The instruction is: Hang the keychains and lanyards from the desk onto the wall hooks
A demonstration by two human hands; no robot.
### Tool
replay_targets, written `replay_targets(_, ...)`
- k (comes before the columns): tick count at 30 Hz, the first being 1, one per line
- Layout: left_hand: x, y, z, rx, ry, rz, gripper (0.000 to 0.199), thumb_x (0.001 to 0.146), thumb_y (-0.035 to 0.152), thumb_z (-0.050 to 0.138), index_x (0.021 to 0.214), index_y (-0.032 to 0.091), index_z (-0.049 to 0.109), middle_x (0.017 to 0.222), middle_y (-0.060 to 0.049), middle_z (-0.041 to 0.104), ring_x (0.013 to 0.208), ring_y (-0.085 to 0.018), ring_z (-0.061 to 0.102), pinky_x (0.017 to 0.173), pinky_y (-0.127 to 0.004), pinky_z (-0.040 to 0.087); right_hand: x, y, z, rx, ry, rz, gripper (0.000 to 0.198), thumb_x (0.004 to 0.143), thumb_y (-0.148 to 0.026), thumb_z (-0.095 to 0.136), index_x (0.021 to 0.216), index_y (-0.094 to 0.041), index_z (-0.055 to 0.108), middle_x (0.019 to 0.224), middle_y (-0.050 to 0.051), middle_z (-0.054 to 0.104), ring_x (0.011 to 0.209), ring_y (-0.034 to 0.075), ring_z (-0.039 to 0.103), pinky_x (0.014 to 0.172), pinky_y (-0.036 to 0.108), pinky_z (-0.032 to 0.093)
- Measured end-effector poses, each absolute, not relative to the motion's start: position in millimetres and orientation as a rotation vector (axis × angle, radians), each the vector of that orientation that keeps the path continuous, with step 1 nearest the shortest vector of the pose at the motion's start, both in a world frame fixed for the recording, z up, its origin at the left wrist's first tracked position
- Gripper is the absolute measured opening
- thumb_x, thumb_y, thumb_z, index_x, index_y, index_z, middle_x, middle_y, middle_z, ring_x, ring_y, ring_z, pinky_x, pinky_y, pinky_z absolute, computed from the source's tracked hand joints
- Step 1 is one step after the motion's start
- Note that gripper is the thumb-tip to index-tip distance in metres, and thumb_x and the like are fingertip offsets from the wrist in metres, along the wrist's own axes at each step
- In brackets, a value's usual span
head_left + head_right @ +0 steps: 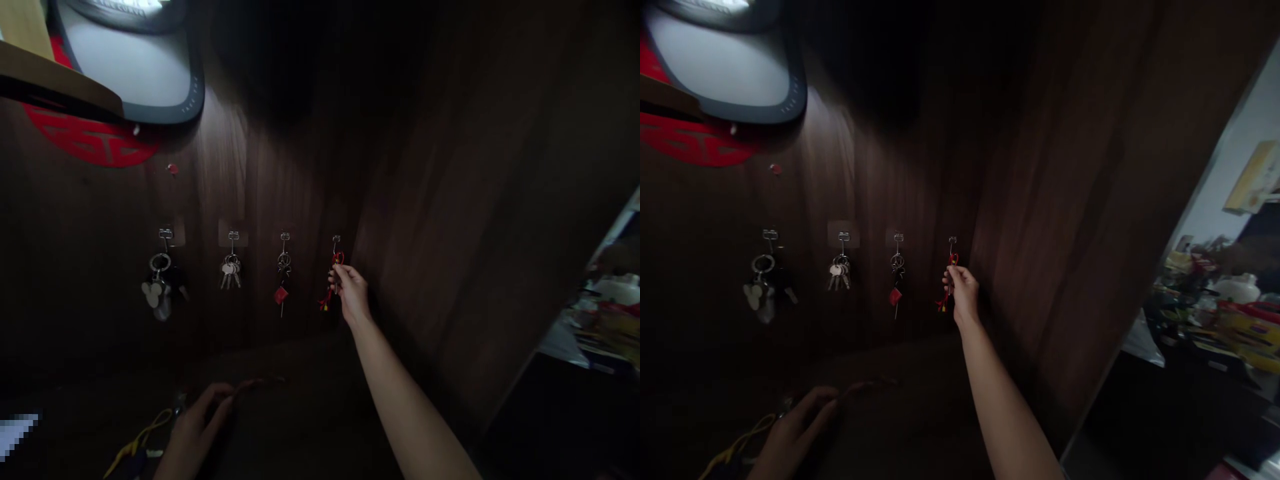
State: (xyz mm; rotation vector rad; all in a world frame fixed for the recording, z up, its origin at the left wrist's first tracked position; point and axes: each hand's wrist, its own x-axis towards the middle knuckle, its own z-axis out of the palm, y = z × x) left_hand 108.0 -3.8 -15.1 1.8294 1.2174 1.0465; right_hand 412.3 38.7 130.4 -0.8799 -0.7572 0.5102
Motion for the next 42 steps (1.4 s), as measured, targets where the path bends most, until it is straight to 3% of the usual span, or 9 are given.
replay_targets(12,107,-3,-15,1.869,1.167,0.997,0.018,0.08,0.041,0.051,0.087,0.031,0.065,0.079,0.005,0.073,0.076,-0.021,0.068,0.067,-0.023,0.048,421,55,112,-0.929,-0.703,0.618,0.028,0.056,-0.036,0.077,0.07,-0.016,0.063,0.057,-0.003,0.063,0.044,0.008,0.057,0.037,0.016,0.04)
replay_targets(23,103,2,-23,1.993,1.171,1.014,0.018,0.083,0.037,0.048,0.092,0.028,0.06,0.081,0.004,0.073,0.076,-0.019,0.068,0.068,-0.024,0.049,416,44,66,-0.907,-0.635,0.666,0.037,0.052,-0.037,0.081,0.078,-0.019,0.061,0.058,-0.005,0.064,0.049,0.008,0.059,0.044,0.016,0.045)
replay_targets(33,100,0,-21,1.965,1.242,1.032,0.017,0.083,0.034,0.046,0.092,0.026,0.058,0.079,0.002,0.072,0.074,-0.018,0.068,0.069,-0.027,0.048,379,15,7,-1.047,-0.717,0.781,0.032,0.057,-0.039,0.076,0.078,-0.018,0.063,0.061,-0.002,0.064,0.051,0.01,0.06,0.046,0.019,0.045)
replay_targets(42,94,3,-19,1.945,1.32,1.125,0.019,0.083,0.034,0.044,0.092,0.025,0.058,0.077,0.002,0.071,0.073,-0.019,0.068,0.068,-0.027,0.048,325,-5,-24,-1.211,-1.053,0.776,0.023,0.072,-0.039,0.062,0.08,-0.018,0.063,0.066,0.002,0.065,0.052,0.014,0.059,0.046,0.023,0.043)
